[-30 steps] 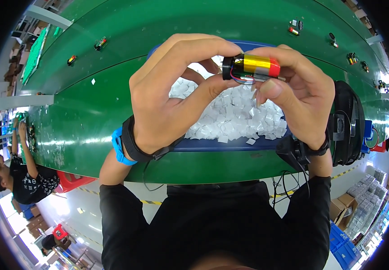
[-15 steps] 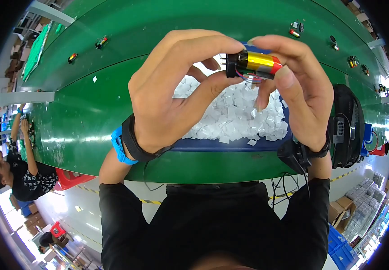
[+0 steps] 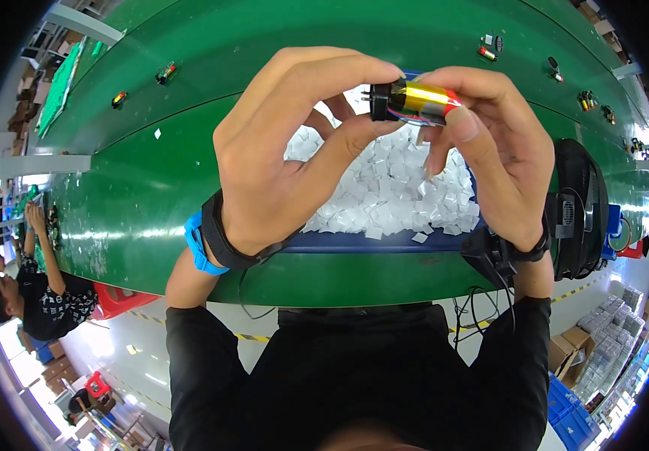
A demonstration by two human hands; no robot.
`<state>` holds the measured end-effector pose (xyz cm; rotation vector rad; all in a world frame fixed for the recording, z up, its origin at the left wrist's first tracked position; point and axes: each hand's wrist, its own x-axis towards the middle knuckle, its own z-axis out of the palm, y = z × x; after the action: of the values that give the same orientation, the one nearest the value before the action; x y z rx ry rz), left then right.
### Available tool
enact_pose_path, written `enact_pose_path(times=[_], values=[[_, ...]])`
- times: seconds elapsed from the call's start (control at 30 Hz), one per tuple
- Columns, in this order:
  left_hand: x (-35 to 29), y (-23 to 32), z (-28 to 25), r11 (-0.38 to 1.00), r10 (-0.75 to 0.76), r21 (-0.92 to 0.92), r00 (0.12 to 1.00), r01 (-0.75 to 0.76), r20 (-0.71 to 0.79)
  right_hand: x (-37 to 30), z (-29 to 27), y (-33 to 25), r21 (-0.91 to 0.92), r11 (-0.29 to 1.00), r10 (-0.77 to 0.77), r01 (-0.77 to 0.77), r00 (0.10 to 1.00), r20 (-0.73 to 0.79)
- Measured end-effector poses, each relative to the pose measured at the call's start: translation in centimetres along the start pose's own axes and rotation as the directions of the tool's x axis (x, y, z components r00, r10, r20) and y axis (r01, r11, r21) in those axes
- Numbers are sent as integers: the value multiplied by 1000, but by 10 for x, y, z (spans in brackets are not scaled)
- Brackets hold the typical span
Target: Assembling small electronic components including batteries and wires at a factory workstation.
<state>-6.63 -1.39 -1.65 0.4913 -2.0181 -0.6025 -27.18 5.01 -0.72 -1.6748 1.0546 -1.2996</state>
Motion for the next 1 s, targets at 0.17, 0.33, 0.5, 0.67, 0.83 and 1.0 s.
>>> enact_pose_path(times=[0.17, 0.33, 0.5, 0.67, 0.83, 1.0], values=[[0, 2, 2, 999, -40, -12, 999, 40, -4, 0, 2, -3, -21, 1000, 15, -16, 999, -29], [2, 0, 2, 1000, 4, -4, 1000, -4, 6, -1, 0, -3, -78, 997, 17, -18, 1000, -20], [1, 2, 3, 998, 1, 62, 1000, -3, 23, -3, 2, -7, -68, 995, 66, -66, 998, -7], [2, 2, 2, 997, 11, 75, 999, -15, 44, -3, 3, -8, 5, 996, 94, -94, 995, -15], [0, 3, 7, 994, 33, 108, 999, -35, 17, -3, 3, -3, 18, 996, 87, -87, 996, -3], [-2, 1, 8, 989, 50, 139, 999, -50, 5, -4, 0, -4, -23, 996, 87, -86, 996, 27]])
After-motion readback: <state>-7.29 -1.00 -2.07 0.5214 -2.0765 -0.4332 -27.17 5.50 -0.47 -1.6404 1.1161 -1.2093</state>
